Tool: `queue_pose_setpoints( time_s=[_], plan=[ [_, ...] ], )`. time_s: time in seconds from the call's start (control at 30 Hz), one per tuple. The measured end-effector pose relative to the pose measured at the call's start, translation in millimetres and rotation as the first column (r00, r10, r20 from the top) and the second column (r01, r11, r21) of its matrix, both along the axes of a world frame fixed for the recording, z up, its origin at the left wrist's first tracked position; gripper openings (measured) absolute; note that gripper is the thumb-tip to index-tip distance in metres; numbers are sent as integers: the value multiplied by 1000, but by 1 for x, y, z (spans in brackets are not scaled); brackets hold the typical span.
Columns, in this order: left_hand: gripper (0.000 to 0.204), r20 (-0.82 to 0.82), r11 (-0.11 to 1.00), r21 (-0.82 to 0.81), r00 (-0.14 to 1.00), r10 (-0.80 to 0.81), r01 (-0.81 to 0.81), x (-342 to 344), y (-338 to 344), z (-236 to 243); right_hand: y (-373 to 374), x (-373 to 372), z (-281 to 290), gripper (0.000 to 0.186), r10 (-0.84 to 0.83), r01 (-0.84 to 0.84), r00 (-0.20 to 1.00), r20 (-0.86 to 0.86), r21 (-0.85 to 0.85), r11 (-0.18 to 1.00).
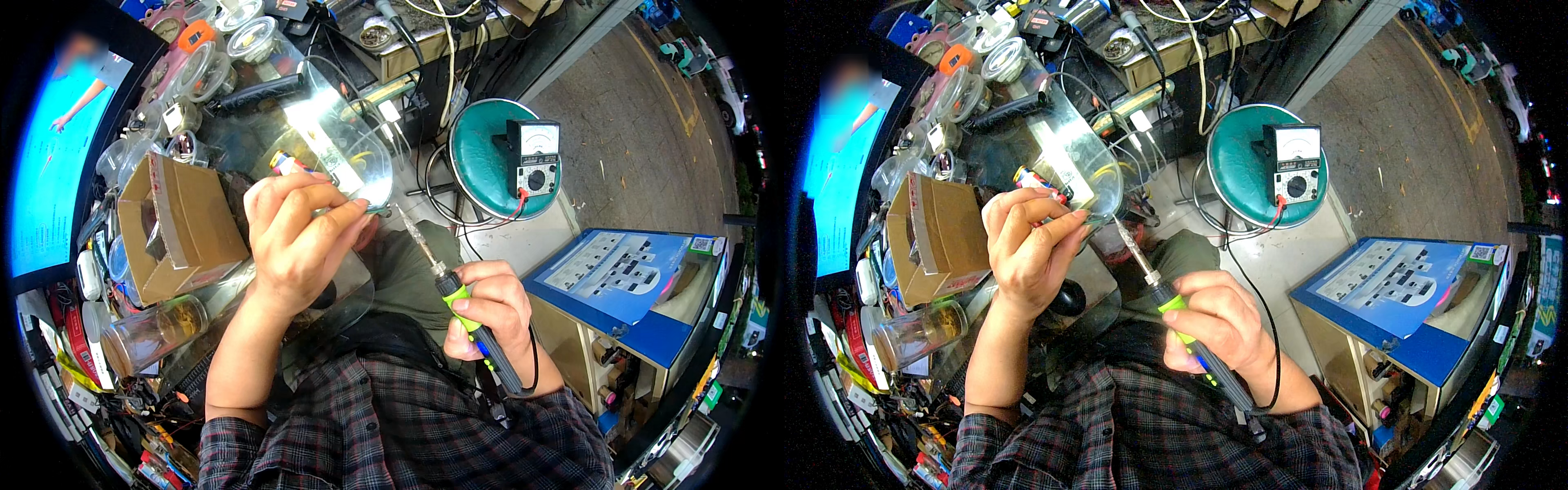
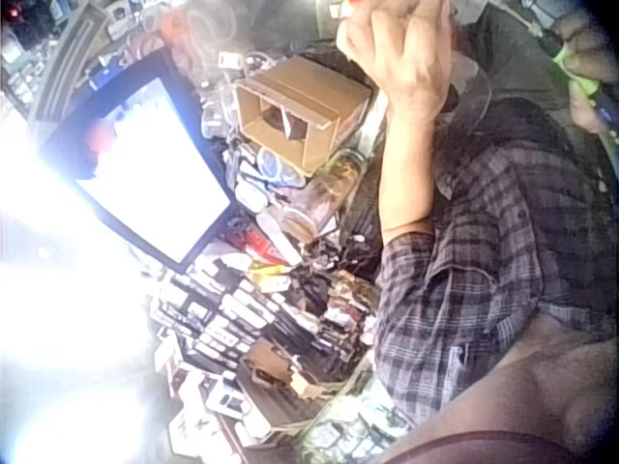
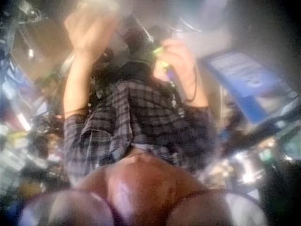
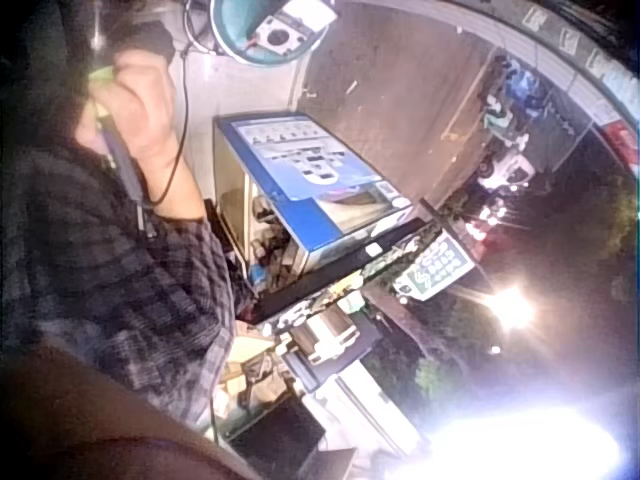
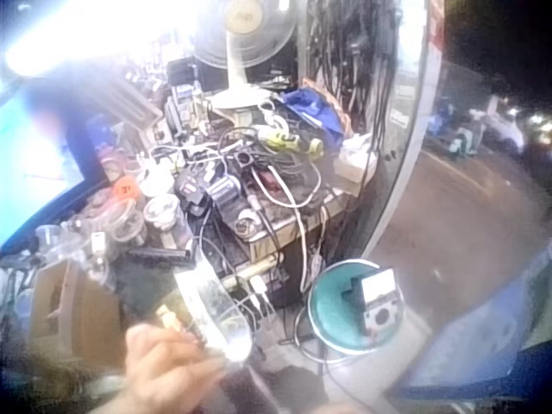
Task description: The person uses a multimeter to test a small electronic component, then strips the ends of a wire with pliers. They apply flux to the wire and solder it to the component using a soldering iron and solder wire.
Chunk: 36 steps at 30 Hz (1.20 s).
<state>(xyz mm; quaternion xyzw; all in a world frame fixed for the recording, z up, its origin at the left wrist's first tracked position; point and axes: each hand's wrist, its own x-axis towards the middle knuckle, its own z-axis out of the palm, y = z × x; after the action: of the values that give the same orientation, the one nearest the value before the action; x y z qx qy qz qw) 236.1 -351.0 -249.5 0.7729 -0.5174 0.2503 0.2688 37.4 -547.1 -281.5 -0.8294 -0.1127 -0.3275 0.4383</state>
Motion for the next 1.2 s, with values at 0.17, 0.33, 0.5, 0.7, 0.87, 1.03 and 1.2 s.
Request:
queue_pose_setpoints(
  time_s=[0.17, 0.33, 0.5, 0.7, 0.87, 1.03, 1.2],
  plan=[
    [29, -6, 1000, 0, 1000, -3, 3, 0, -1, 1, 1, 0, -2, 33, 3, -3, 1000, 14, 15, 1000],
    [30, -11, 1000, 9, 1000, 5, -5, 0, 1, -1, -6, -13, 16, 35, -12, 11, 1000, -19, -42, 999],
    [31, 9, 1000, 11, 1000, -4, 4, 0, 2, 0, -21, -15, -6, 37, -239, 248, 959, 151, -42, 968],
    [40, 65, 998, -39, 996, -53, 55, -5, 9, 5, -27, 8, -23, 37, -360, 339, 910, -205, -129, 932],
    [47, 207, 992, 11, 971, -123, 124, -15, 21, 17, 4, 17, -4, 47, -138, 182, 962, -235, 179, 967],
    [41, 252, 989, 10, 957, -143, 145, -25, 31, 31, 28, 19, 20, 31, -20, 121, 968, -249, 396, 910],
    [31, 337, 978, 19, 920, -201, 207, -42, 42, 50, 41, 19, 40, 27, -10, 62, 989, -148, 353, 933]
  ],
)
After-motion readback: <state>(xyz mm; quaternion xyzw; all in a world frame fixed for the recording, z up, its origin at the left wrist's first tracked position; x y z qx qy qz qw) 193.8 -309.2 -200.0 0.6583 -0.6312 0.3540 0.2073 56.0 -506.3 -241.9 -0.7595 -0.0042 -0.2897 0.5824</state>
